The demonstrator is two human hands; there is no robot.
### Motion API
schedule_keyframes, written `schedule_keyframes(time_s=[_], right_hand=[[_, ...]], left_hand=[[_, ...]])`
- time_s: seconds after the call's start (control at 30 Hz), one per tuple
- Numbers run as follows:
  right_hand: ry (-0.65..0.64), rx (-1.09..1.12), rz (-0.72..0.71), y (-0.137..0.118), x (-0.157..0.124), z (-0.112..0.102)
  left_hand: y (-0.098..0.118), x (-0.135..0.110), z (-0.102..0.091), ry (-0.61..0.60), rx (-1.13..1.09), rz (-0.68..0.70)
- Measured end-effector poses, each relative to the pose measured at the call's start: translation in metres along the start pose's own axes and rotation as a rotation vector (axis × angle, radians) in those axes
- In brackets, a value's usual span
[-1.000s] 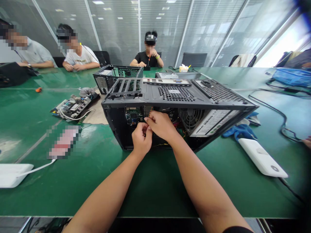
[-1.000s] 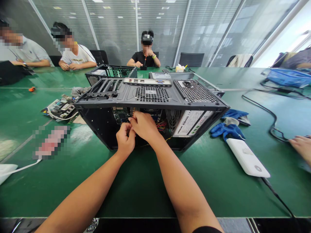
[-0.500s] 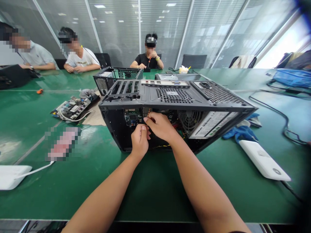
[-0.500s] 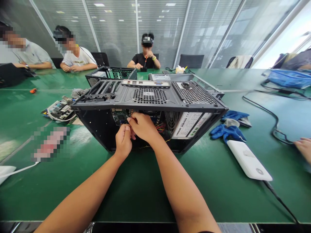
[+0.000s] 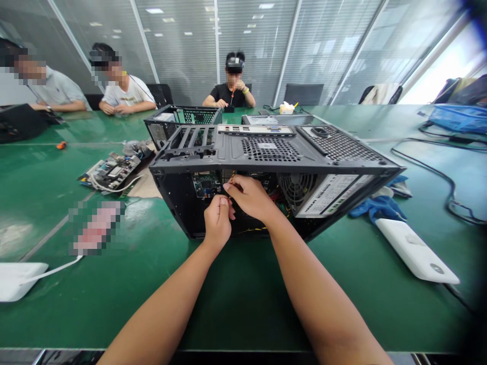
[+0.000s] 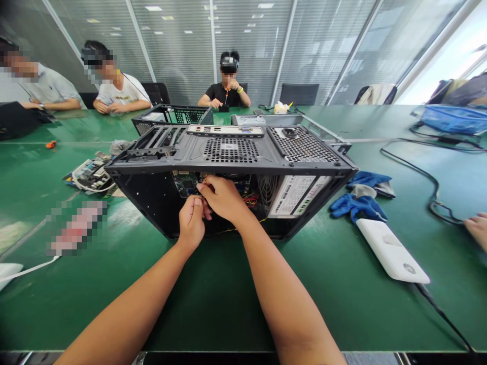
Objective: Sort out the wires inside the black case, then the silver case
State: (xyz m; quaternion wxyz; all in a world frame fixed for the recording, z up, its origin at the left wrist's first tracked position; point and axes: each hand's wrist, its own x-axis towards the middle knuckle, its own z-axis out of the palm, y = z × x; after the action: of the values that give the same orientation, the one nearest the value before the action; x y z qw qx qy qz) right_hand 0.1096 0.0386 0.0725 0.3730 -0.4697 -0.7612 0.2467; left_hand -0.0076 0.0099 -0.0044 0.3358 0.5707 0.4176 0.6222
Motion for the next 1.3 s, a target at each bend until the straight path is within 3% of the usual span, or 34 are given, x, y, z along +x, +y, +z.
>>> schedule_keyframes(time_s=[0.2, 0.33, 0.7, 0.93, 1.03, 1.3], right_hand=[[-0.046, 0.047, -0.035, 0.005, 0.001, -0.005], [-0.011, 0.045, -0.013, 0.008, 0.001, -0.004], [0.015, 0.029, -0.005, 0.007, 0.001, -0.004], [-0.066, 0.148, 0.001, 0.010, 0.002, -0.006], [-0.113, 0.159, -0.013, 0.012, 0.002, -0.007], [-0.073, 0.019, -0.019, 0.010, 0.003, -0.007]], left_hand=[[0.002, 0.003, 0.000, -0.107, -0.226, -0.145], [0.001, 0.004, -0.001, -0.173, -0.335, -0.196], [0.003, 0.001, 0.000, -0.037, -0.086, -0.051], [0.007, 0.007, 0.001, -0.131, -0.396, -0.272], [0.009, 0.007, 0.000, -0.139, -0.440, -0.300], [0.006, 0.001, 0.000, -0.001, 0.010, -0.056]])
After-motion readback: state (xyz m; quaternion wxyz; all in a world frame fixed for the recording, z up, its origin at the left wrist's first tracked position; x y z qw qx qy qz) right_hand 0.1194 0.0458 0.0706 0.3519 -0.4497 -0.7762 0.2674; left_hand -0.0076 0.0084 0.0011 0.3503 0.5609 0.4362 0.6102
